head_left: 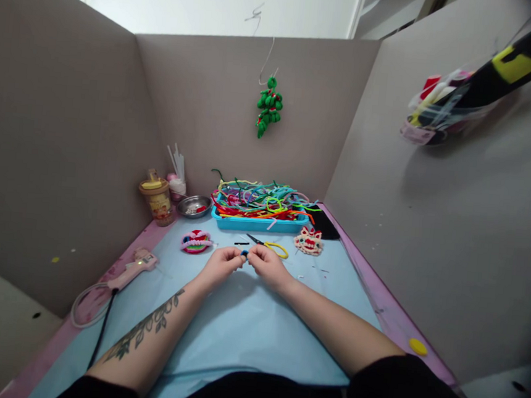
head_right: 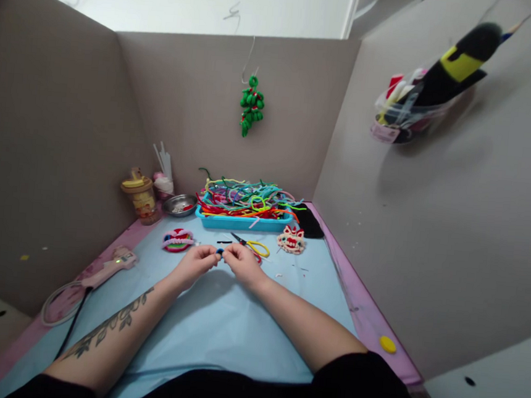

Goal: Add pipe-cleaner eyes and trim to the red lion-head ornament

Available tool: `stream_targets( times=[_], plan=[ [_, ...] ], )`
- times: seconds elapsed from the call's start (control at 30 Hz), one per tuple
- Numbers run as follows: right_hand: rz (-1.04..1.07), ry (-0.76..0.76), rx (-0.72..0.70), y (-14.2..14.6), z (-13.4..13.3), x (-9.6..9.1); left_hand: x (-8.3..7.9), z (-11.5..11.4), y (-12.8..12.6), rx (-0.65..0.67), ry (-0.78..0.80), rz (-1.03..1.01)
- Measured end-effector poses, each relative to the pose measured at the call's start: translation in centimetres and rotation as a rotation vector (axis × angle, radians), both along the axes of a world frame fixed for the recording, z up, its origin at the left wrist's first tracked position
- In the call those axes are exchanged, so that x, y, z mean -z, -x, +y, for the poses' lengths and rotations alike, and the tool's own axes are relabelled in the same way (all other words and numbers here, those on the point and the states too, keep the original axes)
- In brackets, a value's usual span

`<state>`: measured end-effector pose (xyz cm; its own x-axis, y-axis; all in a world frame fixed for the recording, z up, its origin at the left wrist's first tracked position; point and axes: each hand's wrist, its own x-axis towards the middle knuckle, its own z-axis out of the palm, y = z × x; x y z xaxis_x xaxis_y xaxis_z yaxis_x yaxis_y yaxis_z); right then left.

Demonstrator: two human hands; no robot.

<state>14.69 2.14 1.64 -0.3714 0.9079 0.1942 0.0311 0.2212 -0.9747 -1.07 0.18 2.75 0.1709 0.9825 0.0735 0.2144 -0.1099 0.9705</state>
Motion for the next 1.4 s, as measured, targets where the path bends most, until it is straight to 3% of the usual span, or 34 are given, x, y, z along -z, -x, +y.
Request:
stream_targets(
  times=[0.17, 0.3, 0.5, 0.7, 1.17, 1.4],
  plan=[
    [0.108, 0.096, 0.028, 0.1, 0.7, 1.0, 0.2, 0.2, 0.1, 0.000, -0.078, 0.006],
    [0.189, 0.135, 0.042, 0.2, 0.8, 1.4, 0.7, 0.4, 0.5, -0.022, -0.250, 0.082],
    [0.194, 0.152, -0.050, 0.5, 0.2, 1.1, 1.3, 0.6, 1.0, 0.005, -0.519, 0.287],
    [0.232, 0.260, -0.073, 0.5, 0.1, 1.0, 1.5, 0.8, 1.2, -0.011, -0.596, 0.326],
    [0.140, 0.189, -0.035, 0.6, 0.1, 1.1, 1.1, 0.4, 0.8, 0.003, -0.483, 0.319],
    [0.050, 0.052, 0.015, 0.0, 0.7, 1.0, 0.8, 0.5, 0.5, -0.043, -0.183, 0.075]
  ],
)
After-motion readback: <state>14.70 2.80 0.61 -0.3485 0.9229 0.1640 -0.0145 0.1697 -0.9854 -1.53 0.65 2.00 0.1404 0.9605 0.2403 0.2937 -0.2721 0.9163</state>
